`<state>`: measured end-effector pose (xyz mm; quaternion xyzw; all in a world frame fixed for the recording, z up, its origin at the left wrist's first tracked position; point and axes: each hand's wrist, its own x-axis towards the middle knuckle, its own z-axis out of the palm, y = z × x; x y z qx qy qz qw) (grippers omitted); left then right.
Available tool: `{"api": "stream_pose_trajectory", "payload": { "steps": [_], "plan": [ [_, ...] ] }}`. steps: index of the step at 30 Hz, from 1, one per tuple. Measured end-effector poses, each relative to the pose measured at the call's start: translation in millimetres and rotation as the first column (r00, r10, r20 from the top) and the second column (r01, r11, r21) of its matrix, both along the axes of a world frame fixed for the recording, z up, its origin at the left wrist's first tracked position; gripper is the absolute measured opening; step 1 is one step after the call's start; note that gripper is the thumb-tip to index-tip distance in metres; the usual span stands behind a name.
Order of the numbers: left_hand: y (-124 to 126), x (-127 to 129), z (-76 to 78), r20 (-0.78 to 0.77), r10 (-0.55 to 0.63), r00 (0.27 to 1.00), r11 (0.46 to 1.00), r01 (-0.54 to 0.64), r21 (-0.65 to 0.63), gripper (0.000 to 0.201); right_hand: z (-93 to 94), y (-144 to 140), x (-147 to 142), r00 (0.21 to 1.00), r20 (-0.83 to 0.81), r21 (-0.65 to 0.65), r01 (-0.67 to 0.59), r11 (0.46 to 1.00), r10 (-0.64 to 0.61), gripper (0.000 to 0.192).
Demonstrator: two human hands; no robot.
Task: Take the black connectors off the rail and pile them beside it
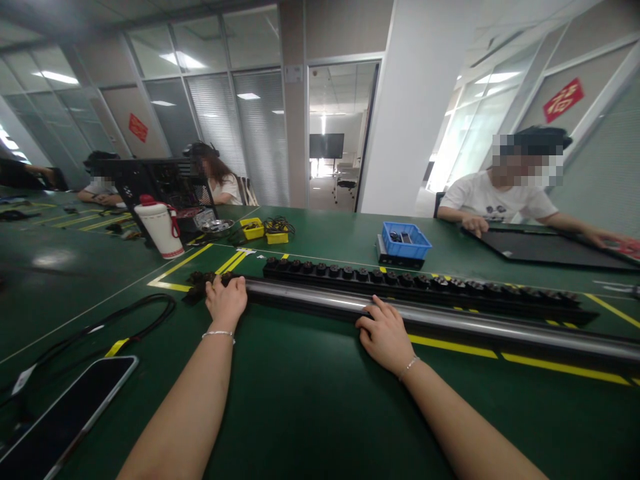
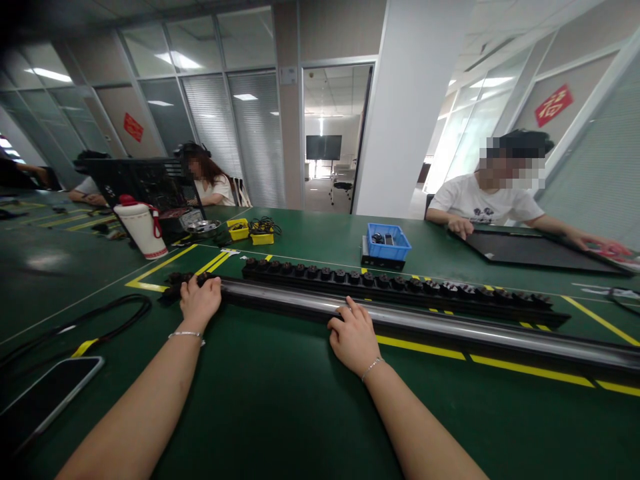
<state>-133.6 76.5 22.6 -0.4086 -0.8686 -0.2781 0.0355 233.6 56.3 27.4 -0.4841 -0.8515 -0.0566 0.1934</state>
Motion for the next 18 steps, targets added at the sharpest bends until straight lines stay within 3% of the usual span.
{"api": "stream_pose_trajectory", "payload": {
  "steps": [9,18],
  "plan": [
    [-1,-4,10.4,-0.133,-0.017,0.991,0.996,0.005,-0.094,0.057,-1.4,1,0,1.0,-0.001,0.0,-0.002,1.0,0.002,0.024],
    [1,-9,9.4,-0.071,-0.064,0.995,0.994,0.057,-0.094,0.058,-1.6,2,-1,1.0,0.004,-0.007,0.003,1.0,-0.003,0.023]
  ]
}}
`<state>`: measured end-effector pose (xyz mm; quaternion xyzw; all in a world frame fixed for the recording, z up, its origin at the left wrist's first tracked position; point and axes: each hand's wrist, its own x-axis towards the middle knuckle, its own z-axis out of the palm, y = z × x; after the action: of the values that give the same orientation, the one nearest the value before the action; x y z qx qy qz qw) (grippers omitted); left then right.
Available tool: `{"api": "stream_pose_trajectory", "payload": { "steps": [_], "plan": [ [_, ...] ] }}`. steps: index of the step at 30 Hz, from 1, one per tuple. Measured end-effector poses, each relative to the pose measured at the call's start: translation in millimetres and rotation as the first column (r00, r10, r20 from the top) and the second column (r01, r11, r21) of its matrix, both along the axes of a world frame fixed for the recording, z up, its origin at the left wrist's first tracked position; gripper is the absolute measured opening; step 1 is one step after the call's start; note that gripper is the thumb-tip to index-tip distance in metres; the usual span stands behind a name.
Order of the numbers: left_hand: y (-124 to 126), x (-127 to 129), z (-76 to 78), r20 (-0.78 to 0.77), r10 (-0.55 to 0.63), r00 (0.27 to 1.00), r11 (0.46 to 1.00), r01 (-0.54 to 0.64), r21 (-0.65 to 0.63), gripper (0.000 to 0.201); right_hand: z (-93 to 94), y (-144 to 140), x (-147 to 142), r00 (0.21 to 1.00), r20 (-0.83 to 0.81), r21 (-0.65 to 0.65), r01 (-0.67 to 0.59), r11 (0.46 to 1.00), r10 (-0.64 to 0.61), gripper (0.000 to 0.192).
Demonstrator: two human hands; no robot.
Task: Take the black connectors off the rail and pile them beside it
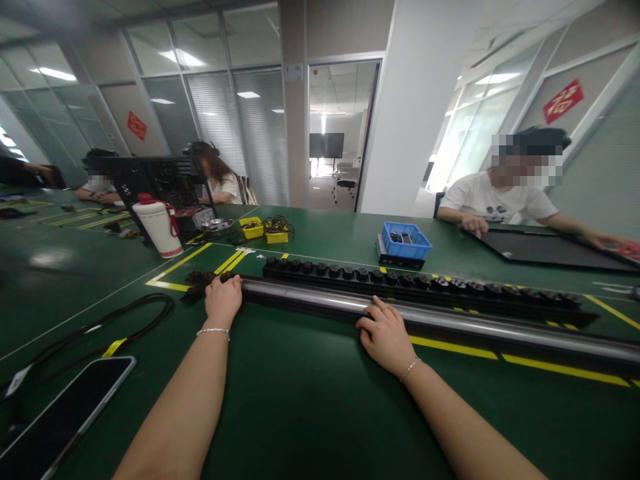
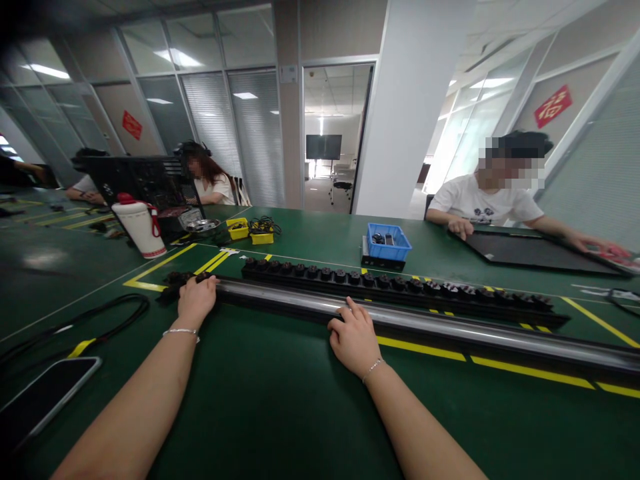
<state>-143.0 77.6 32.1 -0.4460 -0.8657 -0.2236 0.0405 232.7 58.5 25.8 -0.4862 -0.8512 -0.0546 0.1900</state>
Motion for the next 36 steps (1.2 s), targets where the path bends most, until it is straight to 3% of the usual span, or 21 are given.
{"api": "stream_pose_trajectory", "payload": {
  "steps": [6,15,36],
  "plan": [
    [4,0,-3.4,-0.01,0.0,1.0,0.999,0.001,0.039,0.056,1.6,-1,0,1.0,0.001,-0.001,-0.001,1.0,0.001,0.024],
    [13,-8,-6.4,0.176,0.026,0.984,0.982,-0.058,0.179,0.052,1.7,0,1,1.0,0.009,-0.004,0.004,1.0,-0.004,0.024],
    [17,-21,-13.1,0.224,0.002,0.974,0.948,-0.074,0.31,0.05,-0.6,2,1,1.0,-0.003,0.006,-0.004,1.0,0.004,0.024]
  ]
}}
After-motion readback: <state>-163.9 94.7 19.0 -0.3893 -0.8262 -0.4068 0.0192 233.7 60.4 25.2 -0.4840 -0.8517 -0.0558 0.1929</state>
